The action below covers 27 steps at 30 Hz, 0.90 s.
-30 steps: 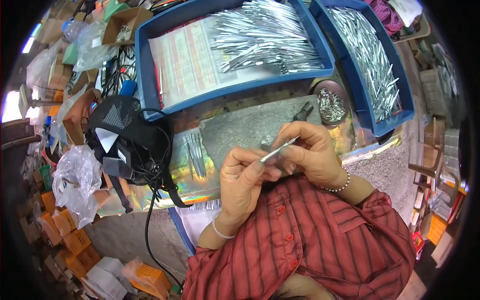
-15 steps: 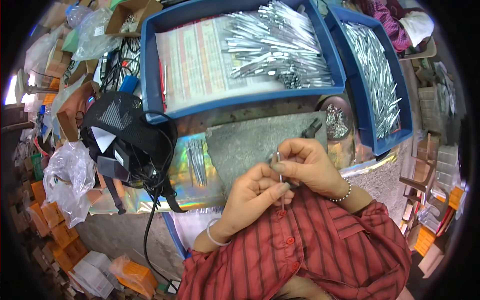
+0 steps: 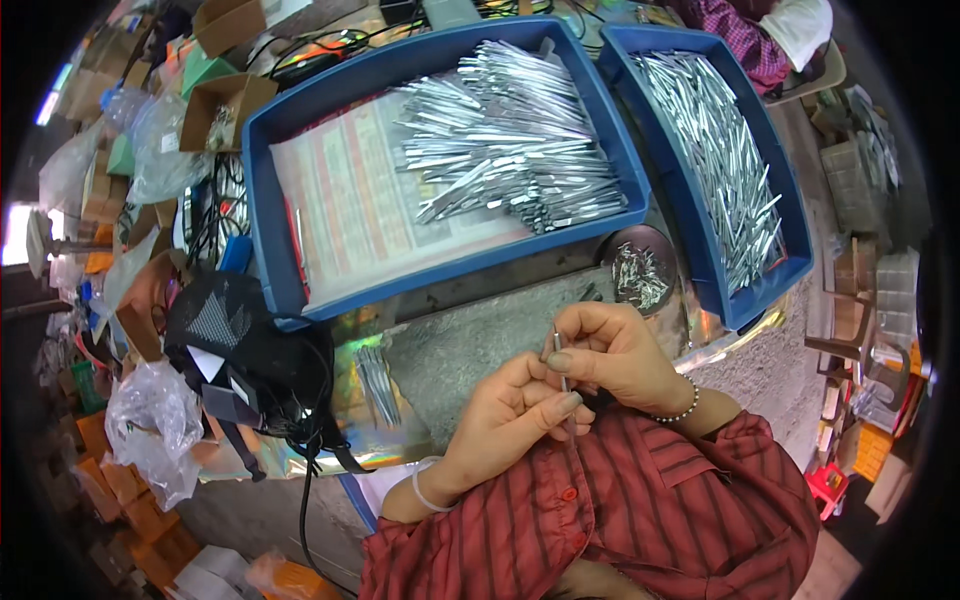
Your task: Using a hammer and a punch to shape small metal components on an anvil.
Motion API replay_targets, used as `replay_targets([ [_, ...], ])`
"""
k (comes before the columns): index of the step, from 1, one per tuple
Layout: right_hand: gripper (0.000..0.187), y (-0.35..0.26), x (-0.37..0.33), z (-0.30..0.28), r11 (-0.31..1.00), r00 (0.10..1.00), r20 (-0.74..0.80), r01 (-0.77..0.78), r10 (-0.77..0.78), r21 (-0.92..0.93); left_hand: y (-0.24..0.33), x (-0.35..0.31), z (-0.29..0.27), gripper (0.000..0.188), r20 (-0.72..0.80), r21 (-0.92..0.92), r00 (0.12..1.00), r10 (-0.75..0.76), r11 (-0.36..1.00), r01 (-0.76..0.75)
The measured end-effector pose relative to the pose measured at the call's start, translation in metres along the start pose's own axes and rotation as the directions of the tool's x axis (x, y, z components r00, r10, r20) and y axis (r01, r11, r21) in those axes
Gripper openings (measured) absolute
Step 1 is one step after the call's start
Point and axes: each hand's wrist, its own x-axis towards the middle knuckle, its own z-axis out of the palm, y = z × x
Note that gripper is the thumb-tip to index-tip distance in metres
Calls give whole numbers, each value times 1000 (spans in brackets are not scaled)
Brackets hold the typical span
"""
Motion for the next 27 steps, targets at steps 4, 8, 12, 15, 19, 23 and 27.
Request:
replay_targets([
  [4, 13, -1, -4, -12, 999, 1000, -21, 17, -16, 48, 5, 10, 8, 20, 2, -2, 997, -73, 997, 73],
  [8, 13, 2, -7, -25, 999, 1000, 9, 15, -15, 36, 5, 18, 13, 24, 17, -29, 991, -136, 990, 137],
  [12, 13, 3, -10, -32, 996, 999, 32, 4, -7, 84, 7, 23, 17, 17, 41, -10, 984, -173, 985, 173],
  [15, 12, 5, -13, -35, 997, 1000, 15, -5, 4, 79, 5, 24, 23, 23, -13, -12, 984, -177, 984, 177],
  [19, 12, 6, -15, -41, 994, 999, 38, -29, 25, 102, 4, 26, 26, 21, -20, 3, 981, -194, 981, 194],
  [23, 11, 8, -16, -43, 991, 999, 39, -31, 27, 131, -1, 28, 23, 21, 7, -38, 977, -213, 976, 213],
  [27, 11, 9, -17, -44, 992, 999, 23, -25, 23, 121, -1, 30, 23, 22, 19, -54, 973, -232, 971, 233],
])
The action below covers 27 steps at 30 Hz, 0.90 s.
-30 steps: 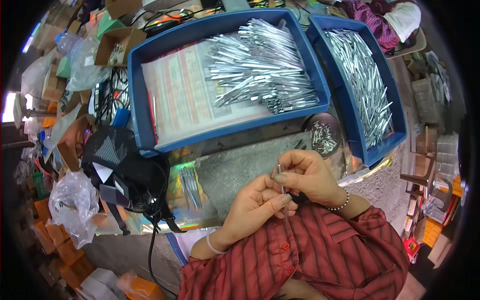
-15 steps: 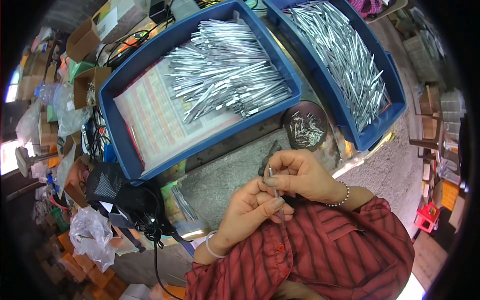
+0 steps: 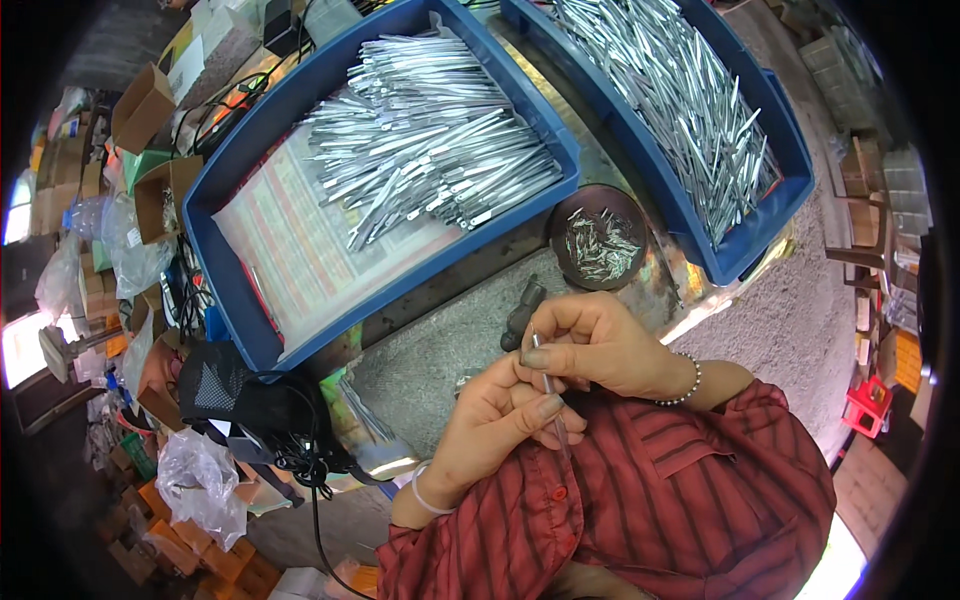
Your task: Using a hammer and a punch to shape small metal components on an anvil.
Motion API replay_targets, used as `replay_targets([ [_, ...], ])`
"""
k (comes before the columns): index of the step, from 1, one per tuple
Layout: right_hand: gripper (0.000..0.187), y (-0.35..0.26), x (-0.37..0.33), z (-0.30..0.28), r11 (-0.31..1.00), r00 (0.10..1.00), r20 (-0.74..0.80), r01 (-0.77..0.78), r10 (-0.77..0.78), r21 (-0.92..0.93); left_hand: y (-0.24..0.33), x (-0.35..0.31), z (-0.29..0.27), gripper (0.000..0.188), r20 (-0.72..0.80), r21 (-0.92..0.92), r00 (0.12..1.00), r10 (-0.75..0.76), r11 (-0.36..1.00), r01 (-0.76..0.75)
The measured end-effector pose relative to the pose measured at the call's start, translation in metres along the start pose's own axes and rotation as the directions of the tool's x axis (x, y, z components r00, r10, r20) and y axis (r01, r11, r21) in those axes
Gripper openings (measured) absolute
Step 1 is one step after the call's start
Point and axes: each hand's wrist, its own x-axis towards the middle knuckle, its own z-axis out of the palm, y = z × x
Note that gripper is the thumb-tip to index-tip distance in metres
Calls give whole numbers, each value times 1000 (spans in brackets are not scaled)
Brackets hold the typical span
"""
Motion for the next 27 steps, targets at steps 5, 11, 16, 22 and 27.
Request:
replay_targets([
  [5, 11, 1, 0, -4, 1000, 1000, 2, -3, 3, 3, 2, 1, 0, 19, 10, -8, 1000, -18, 1000, 18],
  [11, 12, 3, 0, -7, 1000, 1000, 23, 10, -10, -5, 2, 3, 4, 20, -28, 52, 1000, 6, 999, -5],
  [16, 13, 5, -2, -10, 1000, 1000, 30, 3, -3, -10, -1, 3, 4, 19, -30, 48, 1000, -5, 999, 6],
  [22, 18, 4, -4, -12, 999, 1000, 12, -27, 26, 31, 1, 4, 9, 21, -69, 57, 998, -8, 998, 12],
  [27, 19, 6, -5, -13, 997, 1000, 1, -23, 23, 73, -2, 5, 8, 21, -71, 159, 994, 83, 985, -71],
])
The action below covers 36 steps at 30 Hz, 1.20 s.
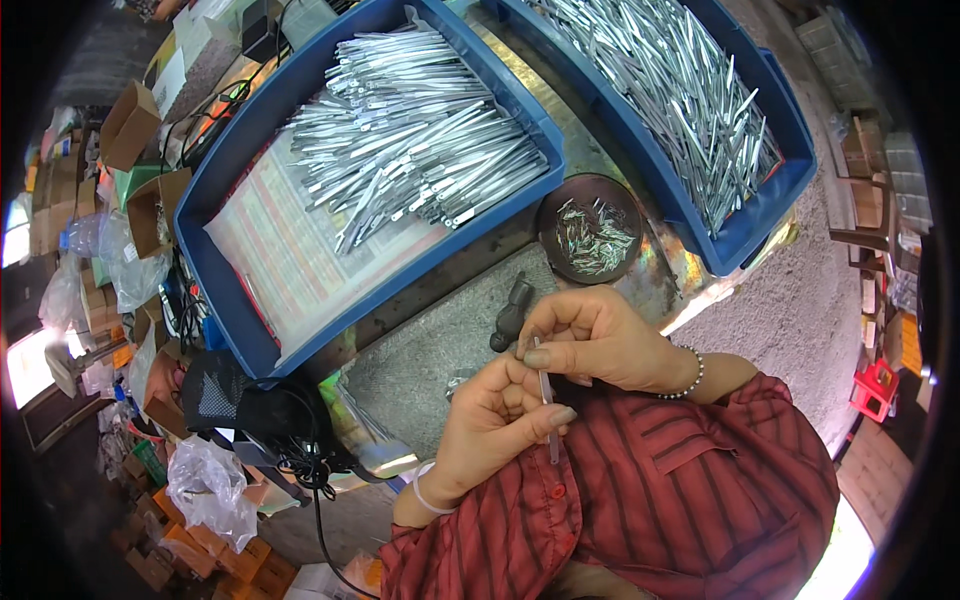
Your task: Using a hammer and a punch to shape small metal components on an anvil.
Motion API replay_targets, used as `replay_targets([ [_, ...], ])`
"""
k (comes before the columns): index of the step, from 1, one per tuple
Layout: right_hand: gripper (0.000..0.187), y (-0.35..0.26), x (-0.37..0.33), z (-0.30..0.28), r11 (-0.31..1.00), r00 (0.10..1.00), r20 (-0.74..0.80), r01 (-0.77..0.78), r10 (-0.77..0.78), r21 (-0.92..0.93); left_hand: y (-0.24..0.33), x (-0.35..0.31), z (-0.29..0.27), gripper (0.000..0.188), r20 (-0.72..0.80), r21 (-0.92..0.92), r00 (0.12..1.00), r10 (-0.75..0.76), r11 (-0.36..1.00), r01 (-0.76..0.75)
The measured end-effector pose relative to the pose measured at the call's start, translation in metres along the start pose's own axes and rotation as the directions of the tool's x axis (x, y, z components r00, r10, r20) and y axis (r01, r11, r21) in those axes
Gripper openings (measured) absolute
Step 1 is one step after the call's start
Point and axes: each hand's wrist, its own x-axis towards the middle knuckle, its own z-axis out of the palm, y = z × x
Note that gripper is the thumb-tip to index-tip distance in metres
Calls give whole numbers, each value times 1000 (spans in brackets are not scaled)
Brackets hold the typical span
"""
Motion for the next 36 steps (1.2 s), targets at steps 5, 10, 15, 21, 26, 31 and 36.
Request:
replay_targets([
  [5, 18, 1, 1, -1, 1000, 1000, 11, 6, -6, 2, -1, -1, 0, 23, -34, 14, 999, -5, 1000, 5],
  [10, 17, 0, 1, -1, 1000, 1000, 29, 11, -11, -1, 0, -2, 2, 27, -72, 53, 997, 21, 998, -18],
  [15, 17, 1, 2, 0, 1000, 999, 31, 10, -11, 15, 1, -3, 3, 29, -95, 109, 994, 55, 993, -45],
  [21, 17, 1, 4, 1, 999, 1000, 31, 3, -4, 34, -1, -2, 1, 24, -81, 139, 992, 98, 987, -86],
  [26, 17, 3, 6, 3, 1000, 1000, 16, -6, 5, 19, -2, -3, -1, 24, -67, 59, 996, 61, 997, -57],
  [31, 18, 5, 7, 3, 1000, 1000, 17, 2, -2, 4, -3, -5, -3, 24, -66, 43, 997, 34, 999, -31],
  [36, 19, 6, 8, 5, 1000, 1000, 17, 11, -11, 7, -5, -6, -5, 24, -58, 25, 997, 48, 999, -47],
])
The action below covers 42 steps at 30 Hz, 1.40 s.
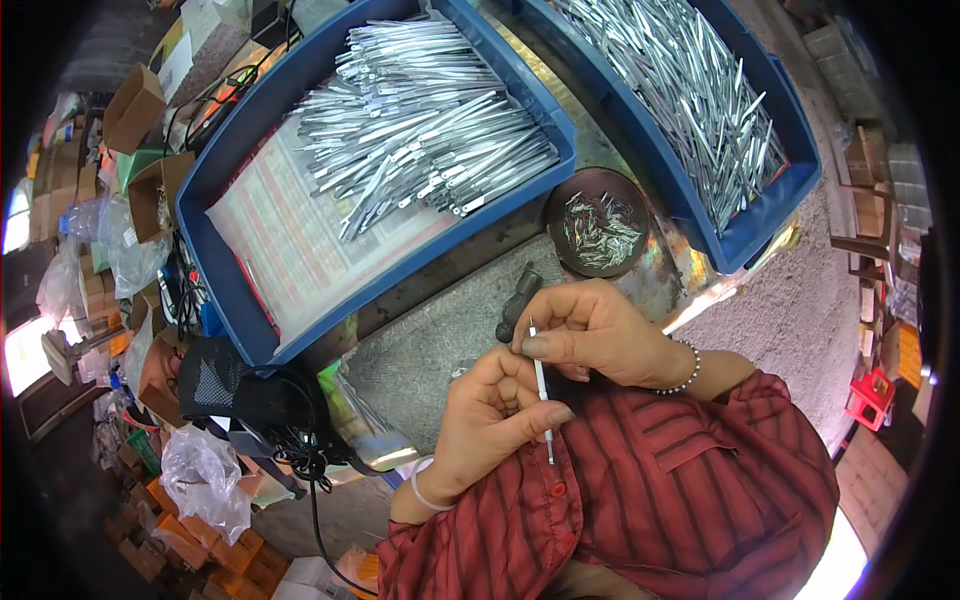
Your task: Using a hammer and a punch to shape small metal components on an anvil.
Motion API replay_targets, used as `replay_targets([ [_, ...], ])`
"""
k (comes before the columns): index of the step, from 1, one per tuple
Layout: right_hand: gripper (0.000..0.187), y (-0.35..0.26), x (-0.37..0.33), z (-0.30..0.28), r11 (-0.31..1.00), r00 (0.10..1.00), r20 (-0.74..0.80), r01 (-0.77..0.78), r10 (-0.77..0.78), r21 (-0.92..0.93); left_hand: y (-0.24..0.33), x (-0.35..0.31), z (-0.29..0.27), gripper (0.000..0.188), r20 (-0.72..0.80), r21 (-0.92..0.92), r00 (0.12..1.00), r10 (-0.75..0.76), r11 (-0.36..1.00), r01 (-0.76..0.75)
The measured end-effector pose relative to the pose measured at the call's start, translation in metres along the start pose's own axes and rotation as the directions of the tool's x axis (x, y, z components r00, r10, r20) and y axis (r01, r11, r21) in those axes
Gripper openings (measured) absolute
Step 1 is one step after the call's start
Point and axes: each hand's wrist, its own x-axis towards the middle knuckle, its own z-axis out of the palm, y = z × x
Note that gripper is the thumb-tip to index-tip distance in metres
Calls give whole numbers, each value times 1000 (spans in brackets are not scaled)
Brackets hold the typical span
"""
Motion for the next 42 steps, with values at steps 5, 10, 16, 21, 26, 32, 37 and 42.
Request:
replay_targets([
  [5, 19, 0, -1, 2, 1000, 1000, -4, -3, 3, 5, 5, -1, 2, 18, 10, -23, 999, -42, 999, 43],
  [10, 18, -3, -3, 3, 1000, 1000, 7, -2, 1, 21, 3, -2, -2, 14, 65, -55, 997, -43, 997, 47],
  [16, 16, -5, -3, 2, 1000, 999, 41, -19, 19, 13, 7, 0, 1, 14, 139, -162, 987, -84, 981, 106],
  [21, 16, -9, -1, 4, 999, 999, 41, -34, 34, -4, 5, 0, -4, 16, 170, -161, 980, -100, 979, 127],
  [26, 16, -12, 2, 6, 998, 997, 46, -58, 59, -35, 2, -1, -10, 15, 188, -194, 978, -89, 973, 126],
  [32, 12, -12, 5, 12, 996, 995, 78, -62, 67, -71, 3, -8, -13, 18, 206, -224, 977, -53, 969, 100],
  [37, 13, -14, 6, 20, 991, 992, 93, -72, 83, -111, 4, -18, -13, 17, 179, -180, 983, -33, 981, 66],
  [42, 14, -12, 7, 24, 989, 992, 108, -50, 66, -141, 2, -21, -16, 17, 200, -196, 980, -7, 980, 46],
])
